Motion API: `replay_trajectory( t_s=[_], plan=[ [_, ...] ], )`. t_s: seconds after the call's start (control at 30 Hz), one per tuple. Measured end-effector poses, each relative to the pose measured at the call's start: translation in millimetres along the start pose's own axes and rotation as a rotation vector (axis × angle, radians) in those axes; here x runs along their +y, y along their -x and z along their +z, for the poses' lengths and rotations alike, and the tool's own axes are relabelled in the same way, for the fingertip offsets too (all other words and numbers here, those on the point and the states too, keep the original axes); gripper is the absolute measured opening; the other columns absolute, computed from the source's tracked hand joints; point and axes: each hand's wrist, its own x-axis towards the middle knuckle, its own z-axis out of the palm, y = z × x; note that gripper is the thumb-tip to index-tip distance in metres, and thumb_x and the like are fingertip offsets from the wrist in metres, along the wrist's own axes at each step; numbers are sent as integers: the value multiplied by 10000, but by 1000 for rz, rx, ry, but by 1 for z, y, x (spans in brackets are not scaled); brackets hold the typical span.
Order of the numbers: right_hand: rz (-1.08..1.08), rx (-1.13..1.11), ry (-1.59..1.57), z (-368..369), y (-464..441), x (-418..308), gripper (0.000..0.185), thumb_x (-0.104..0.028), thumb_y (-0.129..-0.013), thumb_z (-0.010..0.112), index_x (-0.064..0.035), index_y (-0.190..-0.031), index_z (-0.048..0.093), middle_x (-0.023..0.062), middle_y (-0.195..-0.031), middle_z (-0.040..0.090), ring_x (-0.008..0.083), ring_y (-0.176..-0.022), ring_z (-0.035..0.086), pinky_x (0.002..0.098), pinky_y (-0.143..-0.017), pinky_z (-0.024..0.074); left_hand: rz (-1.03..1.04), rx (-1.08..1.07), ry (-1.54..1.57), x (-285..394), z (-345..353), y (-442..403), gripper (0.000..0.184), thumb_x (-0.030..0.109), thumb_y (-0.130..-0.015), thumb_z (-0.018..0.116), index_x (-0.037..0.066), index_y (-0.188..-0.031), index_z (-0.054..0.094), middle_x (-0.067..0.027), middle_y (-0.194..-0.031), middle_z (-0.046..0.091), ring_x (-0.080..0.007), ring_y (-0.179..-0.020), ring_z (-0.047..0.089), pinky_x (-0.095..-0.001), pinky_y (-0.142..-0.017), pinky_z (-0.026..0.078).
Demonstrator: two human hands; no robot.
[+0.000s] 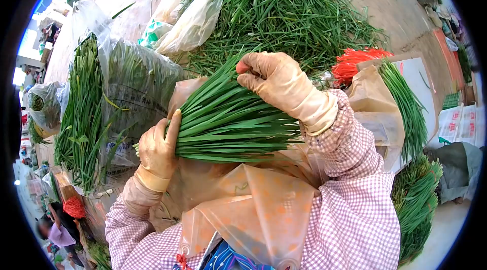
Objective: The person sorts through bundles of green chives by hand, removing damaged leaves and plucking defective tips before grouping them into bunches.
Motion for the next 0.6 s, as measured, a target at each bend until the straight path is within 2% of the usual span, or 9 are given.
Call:
replay_trajectory(
  t_s=[0.03,0.07,0.17,0.23,0.3,0.33,0.43,0.57,0.6],
  plan=[
    [105,-33,-76,3,0,3,210,-127,-857,683,-6,-1016,617,76,-685,591,149,-601,545,286,-581,456,-6,-6,3,0,0,1,664,85,-723,624,103,-1373,490,-136,-1038,619,-291,-844,639,-382,-711,523],
    [52,-70,32,4,-1,7,241,-168,-869,679,-26,-1050,607,57,-643,567,141,-565,511,289,-555,437,1,-3,-2,-1,0,0,667,85,-719,626,107,-1372,491,-136,-1039,619,-290,-842,639,-383,-711,523],
    [68,-64,54,12,-3,1,237,-196,-872,683,-50,-1046,617,57,-621,563,136,-561,520,293,-555,440,16,0,-6,-1,0,-1,670,81,-713,627,116,-1369,494,-136,-1040,619,-289,-840,640,-385,-712,524],
    [10,-40,56,19,-6,9,227,-212,-865,679,-79,-1042,627,86,-639,598,197,-577,589,328,-561,466,22,1,-9,-1,-1,-3,670,77,-711,626,121,-1367,496,-137,-1041,618,-289,-839,639,-386,-713,524],
    [-434,116,429,25,-12,19,205,-239,-868,652,-101,-1018,634,112,-689,634,281,-645,642,379,-581,495,22,-6,7,-1,-2,-2,663,68,-718,616,130,-1367,498,-140,-1042,618,-291,-837,638,-389,-716,524],
    [-434,118,488,27,-12,18,173,-267,-882,611,-112,-956,628,118,-721,644,330,-684,641,420,-589,507,20,-10,8,-1,-3,-2,663,68,-718,616,130,-1367,498,-140,-1042,618,-291,-837,638,-389,-716,524],
    [-407,84,635,30,-13,9,180,-183,-860,673,-54,-985,668,144,-793,669,314,-688,659,371,-595,527,30,-33,1,-2,-4,-3,658,69,-728,605,135,-1372,494,-141,-1043,616,-291,-829,636,-391,-717,524],
    [-501,189,804,36,-24,22,75,-156,-838,643,-91,-866,620,97,-672,599,299,-591,608,388,-525,485,35,-49,-12,-1,-5,-3,662,71,-731,601,140,-1380,489,-140,-1039,615,-287,-822,635,-390,-714,525],
    [-471,168,885,35,-25,20,93,-144,-829,528,-85,-871,586,105,-734,637,310,-637,653,408,-551,517,33,-60,-21,-1,-6,-4,657,69,-738,594,142,-1382,488,-138,-1035,615,-285,-823,635,-388,-711,525]
  ],
)
